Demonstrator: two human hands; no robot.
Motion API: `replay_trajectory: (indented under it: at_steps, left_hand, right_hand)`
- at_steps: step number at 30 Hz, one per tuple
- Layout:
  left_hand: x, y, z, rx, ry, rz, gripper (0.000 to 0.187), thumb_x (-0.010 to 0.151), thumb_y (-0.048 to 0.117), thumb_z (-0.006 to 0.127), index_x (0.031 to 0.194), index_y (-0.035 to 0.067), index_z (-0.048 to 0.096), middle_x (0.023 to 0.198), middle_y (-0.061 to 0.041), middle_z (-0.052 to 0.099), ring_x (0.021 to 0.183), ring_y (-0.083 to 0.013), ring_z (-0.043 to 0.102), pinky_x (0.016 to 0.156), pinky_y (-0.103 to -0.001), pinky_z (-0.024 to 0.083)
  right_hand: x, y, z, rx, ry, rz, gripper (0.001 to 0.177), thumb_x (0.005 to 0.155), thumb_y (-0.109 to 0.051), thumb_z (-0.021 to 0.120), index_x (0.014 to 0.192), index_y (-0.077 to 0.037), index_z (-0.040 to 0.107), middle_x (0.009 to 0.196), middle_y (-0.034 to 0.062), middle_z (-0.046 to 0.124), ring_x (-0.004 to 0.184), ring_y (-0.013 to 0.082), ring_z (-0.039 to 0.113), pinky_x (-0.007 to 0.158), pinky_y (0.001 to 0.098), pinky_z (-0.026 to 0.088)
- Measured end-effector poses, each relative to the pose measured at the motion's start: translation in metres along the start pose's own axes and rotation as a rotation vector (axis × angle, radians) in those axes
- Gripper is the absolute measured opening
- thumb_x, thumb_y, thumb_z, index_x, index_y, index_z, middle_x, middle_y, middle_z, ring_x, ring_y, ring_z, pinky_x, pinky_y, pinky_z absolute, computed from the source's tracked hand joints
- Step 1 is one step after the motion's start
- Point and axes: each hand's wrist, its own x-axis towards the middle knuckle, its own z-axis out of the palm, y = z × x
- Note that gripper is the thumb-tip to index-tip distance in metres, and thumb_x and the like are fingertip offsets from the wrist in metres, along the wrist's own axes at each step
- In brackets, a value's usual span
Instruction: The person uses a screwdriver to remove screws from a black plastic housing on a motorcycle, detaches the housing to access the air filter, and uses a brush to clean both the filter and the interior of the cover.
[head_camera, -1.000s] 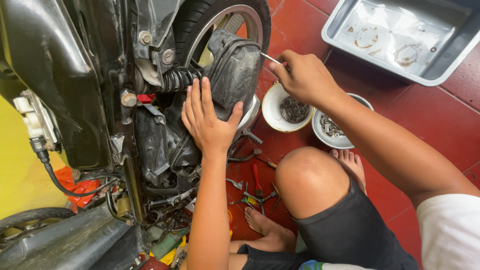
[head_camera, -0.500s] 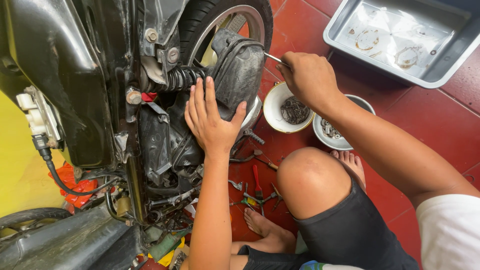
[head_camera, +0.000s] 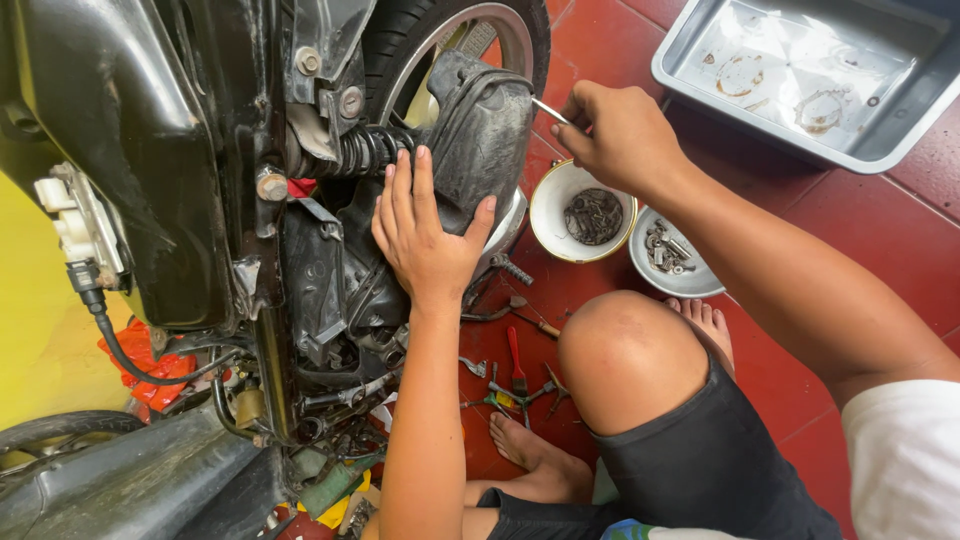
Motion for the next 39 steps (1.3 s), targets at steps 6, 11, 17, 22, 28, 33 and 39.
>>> replay_trajectory:
  at_steps: [6,11,17,22,28,33,39]
  left_hand:
    - [0.0,-0.001,-0.002,-0.012,0.002,-0.003,0.08,0.097,0.071,0.054,0.154,0.015,0.047,0.155,-0.006,0.055,0.142,-0.0279,0.057,0.115,-0.046,0.043]
    - [-0.002,-0.002,0.002,-0.018,-0.023,-0.007,0.081,0.096,0.073,0.053,0.155,0.017,0.047,0.156,-0.006,0.054,0.142,-0.0295,0.057,0.112,-0.046,0.043]
    - [0.0,-0.002,0.002,-0.014,-0.007,-0.013,0.078,0.097,0.071,0.055,0.154,0.017,0.048,0.155,-0.006,0.054,0.141,-0.03,0.057,0.112,-0.047,0.043]
    - [0.002,0.0,0.001,-0.007,0.012,0.01,0.077,0.098,0.071,0.054,0.153,0.016,0.05,0.153,-0.006,0.056,0.139,-0.0302,0.059,0.112,-0.046,0.044]
    - [0.0,0.0,0.002,-0.01,0.006,0.004,0.077,0.098,0.07,0.055,0.153,0.016,0.049,0.154,-0.006,0.055,0.14,-0.0304,0.058,0.112,-0.047,0.044]
    - [0.003,0.001,0.002,-0.003,0.009,0.01,0.077,0.097,0.07,0.055,0.152,0.016,0.05,0.153,-0.006,0.057,0.139,-0.0313,0.06,0.11,-0.046,0.044]
    - [0.001,-0.014,0.016,-0.013,0.141,0.109,0.082,0.093,0.077,0.059,0.149,0.017,0.057,0.144,-0.006,0.062,0.128,-0.0292,0.063,0.1,-0.041,0.045]
  right_hand:
    - [0.001,0.003,0.003,0.166,0.03,0.071,0.023,0.103,-0.033,0.067,0.092,-0.016,0.057,0.073,-0.0032,0.066,0.064,0.0149,0.058,0.063,0.0352,0.043]
    - [0.019,0.01,0.022,0.464,0.154,0.06,0.015,0.099,-0.032,0.068,0.101,-0.018,0.071,0.085,-0.0087,0.071,0.071,0.0024,0.053,0.068,0.024,0.043]
    - [0.03,0.003,0.034,0.745,0.115,0.194,0.021,0.096,-0.034,0.071,0.088,-0.014,0.073,0.082,-0.0022,0.075,0.051,0.0042,0.044,0.044,0.0216,0.036]
    - [0.029,-0.004,0.029,0.744,0.139,0.257,0.016,0.092,-0.03,0.075,0.086,-0.016,0.079,0.059,-0.007,0.057,0.046,0.0028,0.031,0.04,0.0217,0.025]
    - [0.036,0.006,0.033,0.851,0.118,0.249,0.008,0.09,-0.022,0.078,0.094,-0.018,0.073,0.076,-0.0081,0.064,0.052,0.0029,0.037,0.042,0.0203,0.027]
    - [0.017,0.007,0.032,1.064,0.069,0.348,0.028,0.094,-0.04,0.059,0.107,-0.016,0.062,0.097,-0.001,0.067,0.062,0.004,0.043,0.056,0.0212,0.033]
    - [-0.038,0.067,0.087,0.993,-0.242,0.056,0.043,0.1,-0.004,0.046,0.142,0.007,0.049,0.104,0.0144,0.067,0.062,0.0054,0.055,0.049,0.0158,0.046]
